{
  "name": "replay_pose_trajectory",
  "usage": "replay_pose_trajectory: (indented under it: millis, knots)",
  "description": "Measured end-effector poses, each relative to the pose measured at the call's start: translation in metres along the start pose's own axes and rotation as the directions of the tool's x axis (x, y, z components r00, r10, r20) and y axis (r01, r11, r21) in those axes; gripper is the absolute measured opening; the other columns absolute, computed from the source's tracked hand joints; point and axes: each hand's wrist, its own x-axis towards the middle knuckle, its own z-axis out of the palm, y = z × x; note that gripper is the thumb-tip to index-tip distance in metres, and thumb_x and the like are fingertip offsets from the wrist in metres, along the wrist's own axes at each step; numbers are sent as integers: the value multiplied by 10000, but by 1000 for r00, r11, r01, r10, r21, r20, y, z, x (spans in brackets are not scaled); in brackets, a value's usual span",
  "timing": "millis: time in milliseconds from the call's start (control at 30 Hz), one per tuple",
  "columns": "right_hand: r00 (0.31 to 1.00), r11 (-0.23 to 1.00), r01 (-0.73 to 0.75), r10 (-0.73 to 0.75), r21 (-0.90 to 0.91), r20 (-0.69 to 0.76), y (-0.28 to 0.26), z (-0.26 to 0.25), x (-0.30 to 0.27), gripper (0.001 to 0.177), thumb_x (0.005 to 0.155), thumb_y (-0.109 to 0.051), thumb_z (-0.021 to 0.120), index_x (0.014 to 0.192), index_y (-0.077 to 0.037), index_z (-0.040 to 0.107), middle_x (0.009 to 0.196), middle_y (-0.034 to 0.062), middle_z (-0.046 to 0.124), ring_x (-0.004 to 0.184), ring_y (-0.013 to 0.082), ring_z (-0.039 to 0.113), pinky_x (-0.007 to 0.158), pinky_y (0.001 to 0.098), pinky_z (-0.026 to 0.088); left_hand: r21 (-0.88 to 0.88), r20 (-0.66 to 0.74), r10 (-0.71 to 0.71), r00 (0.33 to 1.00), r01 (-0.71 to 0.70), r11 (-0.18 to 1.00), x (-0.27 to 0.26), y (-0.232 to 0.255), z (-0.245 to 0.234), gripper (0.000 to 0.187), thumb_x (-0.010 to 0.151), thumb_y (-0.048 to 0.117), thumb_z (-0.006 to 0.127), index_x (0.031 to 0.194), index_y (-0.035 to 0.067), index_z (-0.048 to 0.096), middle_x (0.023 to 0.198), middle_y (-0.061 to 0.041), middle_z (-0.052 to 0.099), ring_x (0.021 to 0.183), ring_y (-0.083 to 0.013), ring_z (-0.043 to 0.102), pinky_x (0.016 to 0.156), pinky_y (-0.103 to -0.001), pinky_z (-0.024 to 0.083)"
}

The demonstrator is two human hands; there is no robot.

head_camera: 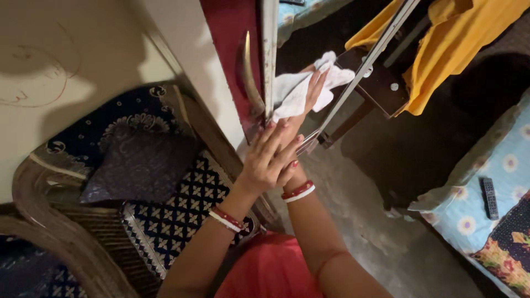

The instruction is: The person cleans a metal window grille with a cloth, then moves to a wooden wardrobe with a mirrored door. They spray the mirror with a cleaning solution and wipe it down with a white cloth, cleaning the glass and the wooden frame.

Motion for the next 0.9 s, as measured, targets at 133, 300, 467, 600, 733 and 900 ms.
replay_pose_trajectory:
  millis: [133, 300, 467, 600, 733, 900]
  knots:
    - [977, 979, -206, 206, 2, 55, 74, 8, -54, 526, 1168, -439, 346, 1542, -70, 360, 1493, 105, 283, 1374, 244, 276, 1105, 393, 245, 7, 51, 7, 999, -7, 1000, -4, -9, 22, 483, 1094, 364, 471, 1497, 129, 594, 1617, -203, 396, 1548, -349, 300, 1312, -498, 171]
    - [917, 922, -386, 382, 12, 115, 138, 19, -94, 480, 1169, -409, 371, 1476, -42, 410, 1387, 105, 360, 1257, 230, 348, 1012, 377, 297, 225, 166, -44, 985, 6, 974, -11, -18, 34, 498, 1094, 406, 488, 1533, 190, 576, 1631, -97, 437, 1554, -268, 325, 1310, -452, 137]
    - [855, 863, -504, 492, 40, 163, 172, 24, -108, 440, 1171, -378, 397, 1410, -14, 460, 1282, 105, 437, 1140, 216, 421, 918, 362, 350, 308, 140, 4, 990, -47, 950, -11, -24, 42, 492, 1111, 419, 499, 1559, 220, 545, 1637, -100, 421, 1556, -274, 291, 1308, -446, 130]
    - [822, 822, -562, 542, 95, 175, 187, 24, -111, 415, 1172, -354, 418, 1357, 8, 501, 1198, 104, 498, 1047, 204, 478, 844, 349, 392, 309, 120, -9, 993, -29, 951, -12, -23, 44, 482, 1115, 405, 490, 1558, 222, 544, 1638, -91, 422, 1558, -265, 287, 1310, -440, 121]
    - [846, 813, -531, 521, 237, 109, 193, 14, -91, 396, 1173, -329, 438, 1304, 31, 541, 1114, 104, 560, 953, 193, 536, 769, 337, 434, 265, 157, -32, 987, -11, 964, -13, -22, 43, 490, 1116, 408, 483, 1554, 197, 545, 1634, -99, 433, 1561, -266, 294, 1315, -439, 119]
    - [974, 809, 51, 90, 585, -210, 145, -27, 12, 384, 1175, -298, 464, 1238, 58, 591, 1009, 104, 637, 837, 179, 609, 676, 321, 487, 237, 197, -23, 980, -25, 971, -7, -20, 32, 554, 1095, 412, 481, 1581, 147, 478, 1642, -115, 413, 1549, -273, 303, 1296, -440, 107]
